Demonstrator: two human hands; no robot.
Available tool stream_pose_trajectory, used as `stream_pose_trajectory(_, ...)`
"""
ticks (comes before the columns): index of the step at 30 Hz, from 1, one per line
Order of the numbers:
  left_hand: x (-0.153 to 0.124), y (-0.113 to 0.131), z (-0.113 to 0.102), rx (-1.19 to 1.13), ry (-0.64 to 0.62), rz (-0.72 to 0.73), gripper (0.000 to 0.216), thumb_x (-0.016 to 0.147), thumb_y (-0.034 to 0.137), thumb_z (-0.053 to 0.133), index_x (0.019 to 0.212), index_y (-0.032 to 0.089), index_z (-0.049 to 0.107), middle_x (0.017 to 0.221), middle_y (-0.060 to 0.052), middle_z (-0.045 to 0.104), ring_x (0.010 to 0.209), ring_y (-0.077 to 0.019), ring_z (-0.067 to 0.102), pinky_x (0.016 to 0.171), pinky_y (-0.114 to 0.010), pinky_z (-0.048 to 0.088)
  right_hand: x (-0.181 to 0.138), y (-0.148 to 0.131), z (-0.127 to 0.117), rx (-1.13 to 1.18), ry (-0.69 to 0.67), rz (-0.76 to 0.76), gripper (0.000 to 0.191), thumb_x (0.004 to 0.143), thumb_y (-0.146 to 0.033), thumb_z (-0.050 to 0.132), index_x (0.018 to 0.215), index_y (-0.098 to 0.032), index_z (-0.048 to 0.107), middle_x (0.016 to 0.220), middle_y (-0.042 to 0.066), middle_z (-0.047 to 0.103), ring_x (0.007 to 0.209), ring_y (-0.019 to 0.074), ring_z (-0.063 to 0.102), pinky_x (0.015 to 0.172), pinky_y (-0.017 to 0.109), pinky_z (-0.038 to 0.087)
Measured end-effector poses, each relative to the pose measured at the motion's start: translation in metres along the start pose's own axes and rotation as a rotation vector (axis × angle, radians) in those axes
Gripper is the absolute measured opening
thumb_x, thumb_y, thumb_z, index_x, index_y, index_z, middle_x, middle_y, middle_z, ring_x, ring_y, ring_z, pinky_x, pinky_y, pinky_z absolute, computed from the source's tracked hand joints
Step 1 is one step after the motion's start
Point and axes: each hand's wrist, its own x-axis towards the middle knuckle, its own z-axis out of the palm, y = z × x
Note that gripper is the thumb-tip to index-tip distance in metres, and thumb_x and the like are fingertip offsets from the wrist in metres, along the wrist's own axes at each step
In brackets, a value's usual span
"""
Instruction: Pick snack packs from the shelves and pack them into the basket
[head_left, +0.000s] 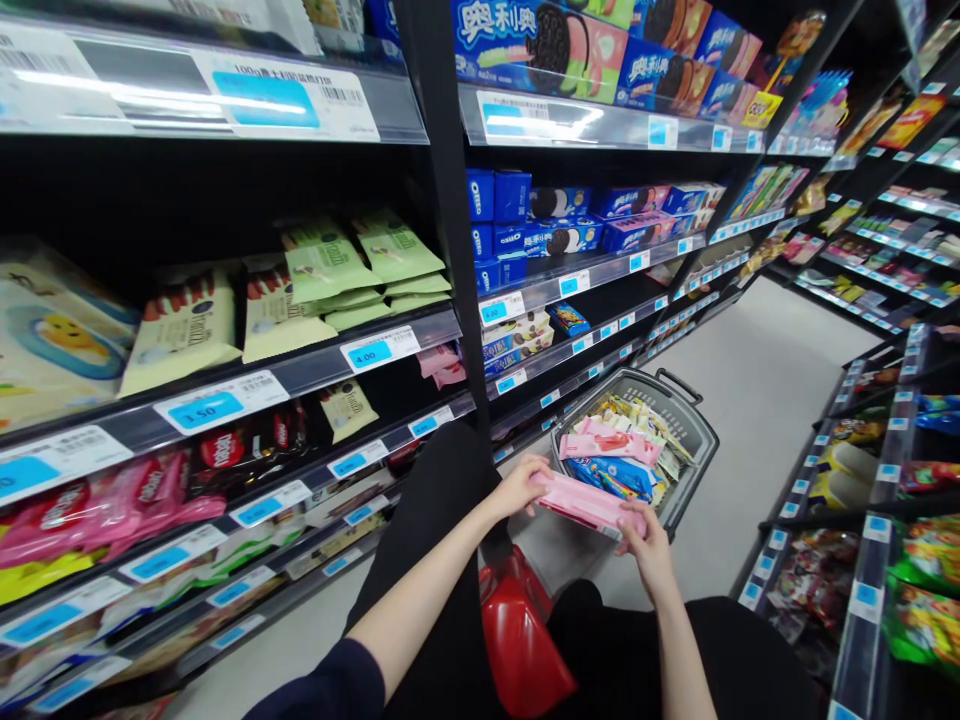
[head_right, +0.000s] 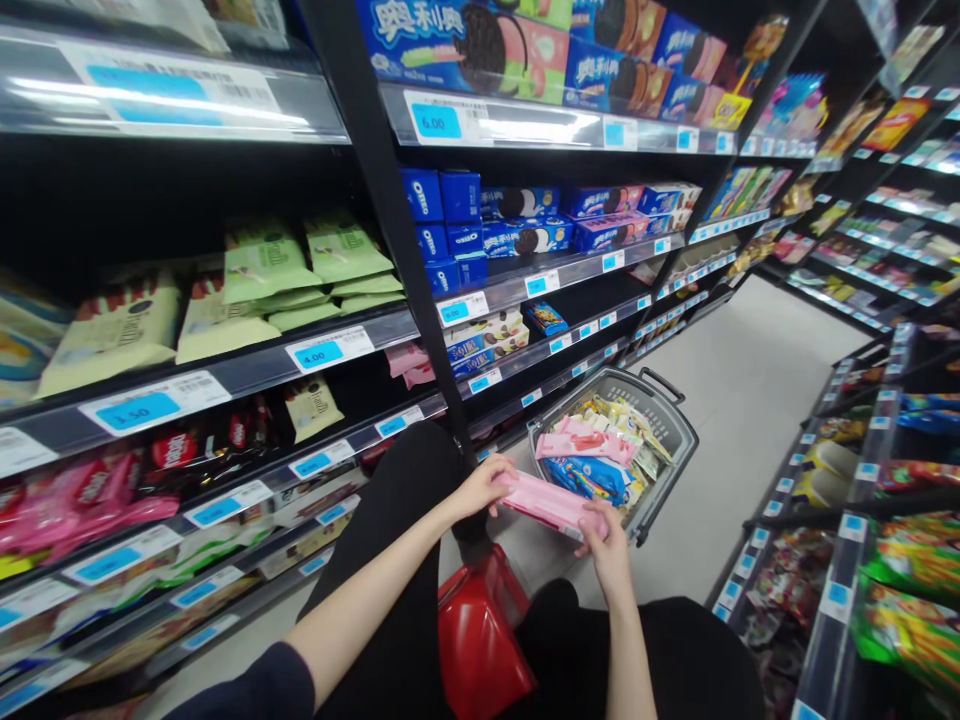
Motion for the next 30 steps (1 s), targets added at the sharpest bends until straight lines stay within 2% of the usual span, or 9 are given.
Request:
stream_pose_trajectory(3,-0.001,0.002,0.000,0.021,-0.028,-0.006,0.021,0.066,0.024,0.065,0.085,0.014,0.063,0.114,-0.012,0.039,0.089,-0.0234,0.052,0.040,-0.022,0.049,-0.001,-0.002,0.000,-0.012,-0.051,0.021,0.043,0.059,-0.041,0.075,0.096,-0.021,0.068,0.125,0.010,0.049,0.052,0.0100,0.054,0.043,0.033,0.054)
stream_pose_trajectory(6,-0.002,0.004,-0.002,0.000,-0.052,-0.001,0.020,0.066,0.025,0.065,0.082,0.013,0.064,0.115,-0.013,0.038,0.088,-0.0227,0.054,0.037,-0.019,0.047,-0.003,-0.006,0.000,-0.012,-0.060,0.039,0.038,0.056,-0.041,0.076,0.086,-0.019,0.070,0.124,0.012,0.049,0.052,0.0110,0.054,0.042,0.035,0.054)
stream_pose_trajectory(9,-0.002,0.005,-0.003,-0.034,-0.118,-0.010,0.022,0.064,0.024,0.067,0.082,0.013,0.067,0.121,-0.013,0.038,0.084,-0.0203,0.056,0.038,-0.018,0.048,-0.005,-0.010,0.000,-0.012,-0.052,0.041,0.035,0.054,-0.042,0.077,0.079,-0.018,0.067,0.111,0.009,0.054,0.052,0.0108,0.053,0.040,0.032,0.052)
stream_pose_trajectory(13,-0.003,0.004,-0.003,-0.022,-0.198,-0.053,0.026,0.062,0.022,0.069,0.086,0.013,0.070,0.132,-0.012,0.035,0.065,-0.0100,0.057,0.037,-0.017,0.046,-0.005,-0.008,-0.003,-0.025,-0.089,0.016,0.032,0.057,-0.041,0.076,0.074,-0.018,0.061,0.094,0.003,0.053,0.047,0.0073,0.048,0.037,0.025,0.048)
stream_pose_trajectory(17,-0.002,0.004,-0.001,0.021,-0.090,-0.022,0.018,0.061,0.018,0.067,0.078,0.012,0.071,0.127,-0.011,0.043,0.055,-0.0042,0.051,0.032,-0.013,0.036,-0.005,-0.005,-0.002,-0.027,-0.101,-0.014,0.030,0.059,-0.038,0.075,0.074,-0.019,0.058,0.084,-0.002,0.050,0.042,0.0047,0.044,0.035,0.023,0.045)
stream_pose_trajectory(21,0.000,0.005,0.000,0.019,0.016,0.002,0.012,0.059,0.017,0.068,0.069,0.011,0.070,0.118,-0.009,0.048,0.055,-0.0044,0.049,0.030,-0.011,0.032,-0.005,-0.004,0.003,-0.030,-0.045,-0.048,0.030,0.057,-0.038,0.076,0.070,-0.018,0.059,0.089,0.001,0.049,0.053,0.0087,0.049,0.035,0.022,0.047)
stream_pose_trajectory(26,0.001,0.005,0.001,-0.063,0.111,-0.024,0.020,0.053,0.023,0.074,0.065,0.009,0.067,0.120,-0.011,0.043,0.059,-0.0085,0.056,0.034,-0.020,0.046,-0.004,-0.005,0.007,-0.014,0.062,-0.081,0.029,0.053,-0.036,0.079,0.060,-0.016,0.059,0.090,0.002,0.040,0.076,0.0159,0.051,0.045,0.025,0.054)
stream_pose_trajectory(30,-0.001,0.009,0.002,-0.118,0.222,-0.025,0.022,0.048,0.022,0.079,0.060,0.009,0.066,0.121,-0.010,0.043,0.064,-0.0111,0.059,0.043,-0.027,0.054,-0.004,-0.006,0.015,0.077,0.116,-0.057,0.036,0.049,-0.038,0.081,0.054,-0.014,0.054,0.092,0.002,0.039,0.075,0.0143,0.049,0.049,0.027,0.055)
